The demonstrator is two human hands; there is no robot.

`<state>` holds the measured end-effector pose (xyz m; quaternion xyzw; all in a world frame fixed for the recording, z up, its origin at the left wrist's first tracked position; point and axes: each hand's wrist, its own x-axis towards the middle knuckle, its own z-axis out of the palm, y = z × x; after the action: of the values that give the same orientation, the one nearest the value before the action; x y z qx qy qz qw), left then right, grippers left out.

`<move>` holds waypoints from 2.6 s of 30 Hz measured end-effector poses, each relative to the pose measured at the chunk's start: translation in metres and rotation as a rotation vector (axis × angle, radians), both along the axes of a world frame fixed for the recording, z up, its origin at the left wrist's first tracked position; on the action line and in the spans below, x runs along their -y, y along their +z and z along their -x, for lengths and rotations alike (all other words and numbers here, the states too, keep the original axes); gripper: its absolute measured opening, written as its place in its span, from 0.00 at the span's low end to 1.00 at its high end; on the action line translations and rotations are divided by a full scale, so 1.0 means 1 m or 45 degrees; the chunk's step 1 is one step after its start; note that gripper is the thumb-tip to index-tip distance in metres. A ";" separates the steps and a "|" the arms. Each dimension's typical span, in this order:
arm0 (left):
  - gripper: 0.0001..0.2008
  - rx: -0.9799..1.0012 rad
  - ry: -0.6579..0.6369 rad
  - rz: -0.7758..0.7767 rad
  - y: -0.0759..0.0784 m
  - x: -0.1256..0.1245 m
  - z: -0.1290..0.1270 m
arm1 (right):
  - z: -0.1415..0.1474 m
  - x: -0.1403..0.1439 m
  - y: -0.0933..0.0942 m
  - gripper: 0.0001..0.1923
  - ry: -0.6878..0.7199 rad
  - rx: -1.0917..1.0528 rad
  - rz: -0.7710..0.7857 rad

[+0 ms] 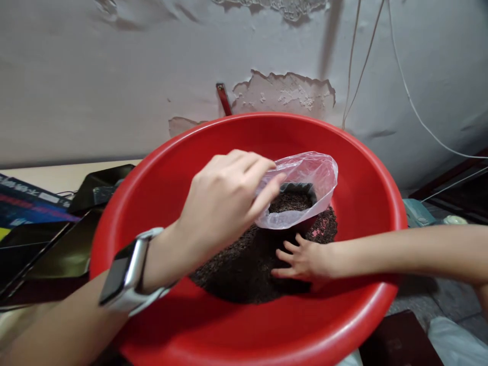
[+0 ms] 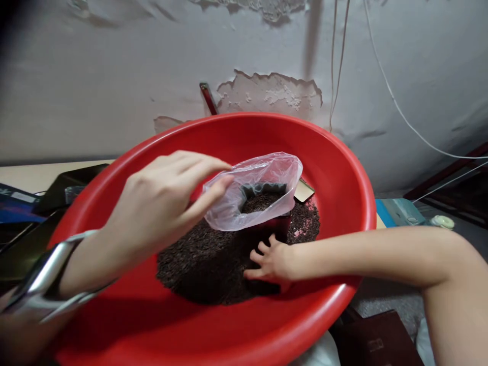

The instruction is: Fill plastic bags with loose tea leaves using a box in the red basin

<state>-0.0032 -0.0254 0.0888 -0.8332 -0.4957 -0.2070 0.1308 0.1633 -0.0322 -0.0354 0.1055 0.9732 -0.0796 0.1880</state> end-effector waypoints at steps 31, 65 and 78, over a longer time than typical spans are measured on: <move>0.16 0.199 0.290 0.136 -0.033 -0.069 0.022 | 0.148 -0.062 -0.092 0.28 -1.328 -0.436 0.047; 0.17 0.156 0.339 0.093 -0.033 -0.074 0.026 | 0.069 -0.016 -0.021 0.32 -0.777 -0.236 0.483; 0.17 0.095 0.401 0.097 -0.038 -0.083 0.033 | 0.040 0.011 0.070 0.23 -0.908 -0.632 0.646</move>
<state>-0.0366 0.0580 0.0503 -0.7414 -0.6321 -0.1959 0.1115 0.1229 -0.0437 0.0348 0.3602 0.8420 -0.3959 -0.0684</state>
